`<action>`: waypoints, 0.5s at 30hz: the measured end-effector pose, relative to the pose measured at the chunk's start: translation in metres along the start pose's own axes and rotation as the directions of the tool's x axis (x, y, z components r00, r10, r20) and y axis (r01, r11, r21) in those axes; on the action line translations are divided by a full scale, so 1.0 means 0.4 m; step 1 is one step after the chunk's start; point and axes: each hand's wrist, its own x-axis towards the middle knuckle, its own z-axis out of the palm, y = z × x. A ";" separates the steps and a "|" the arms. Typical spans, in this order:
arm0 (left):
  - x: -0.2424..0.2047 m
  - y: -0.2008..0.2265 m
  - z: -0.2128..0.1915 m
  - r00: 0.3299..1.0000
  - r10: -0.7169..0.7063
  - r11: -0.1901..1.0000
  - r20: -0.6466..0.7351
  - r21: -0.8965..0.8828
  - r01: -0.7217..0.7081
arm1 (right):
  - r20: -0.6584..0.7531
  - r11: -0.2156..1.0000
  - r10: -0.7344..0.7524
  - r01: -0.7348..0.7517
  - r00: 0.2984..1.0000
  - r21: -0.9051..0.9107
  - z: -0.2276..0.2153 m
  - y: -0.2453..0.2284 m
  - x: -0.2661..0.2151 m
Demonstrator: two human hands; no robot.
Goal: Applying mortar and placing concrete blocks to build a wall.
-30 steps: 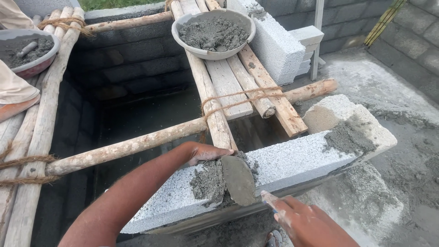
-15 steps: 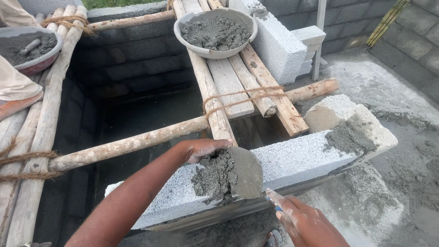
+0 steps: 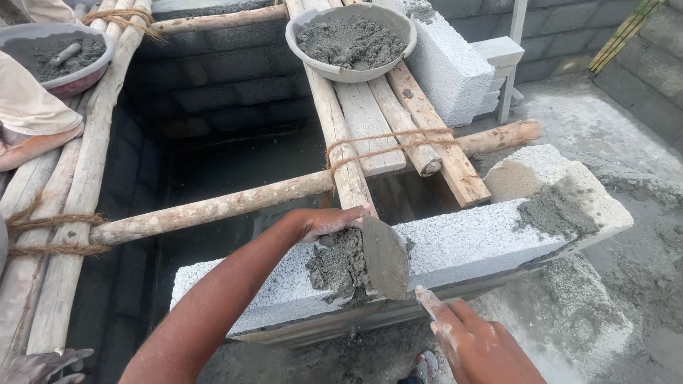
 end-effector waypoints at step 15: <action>-0.228 0.127 0.216 0.870 0.136 0.901 -0.475 0.425 0.092 | -0.044 0.477 0.168 -0.042 0.985 0.878 0.135 0.158 -0.021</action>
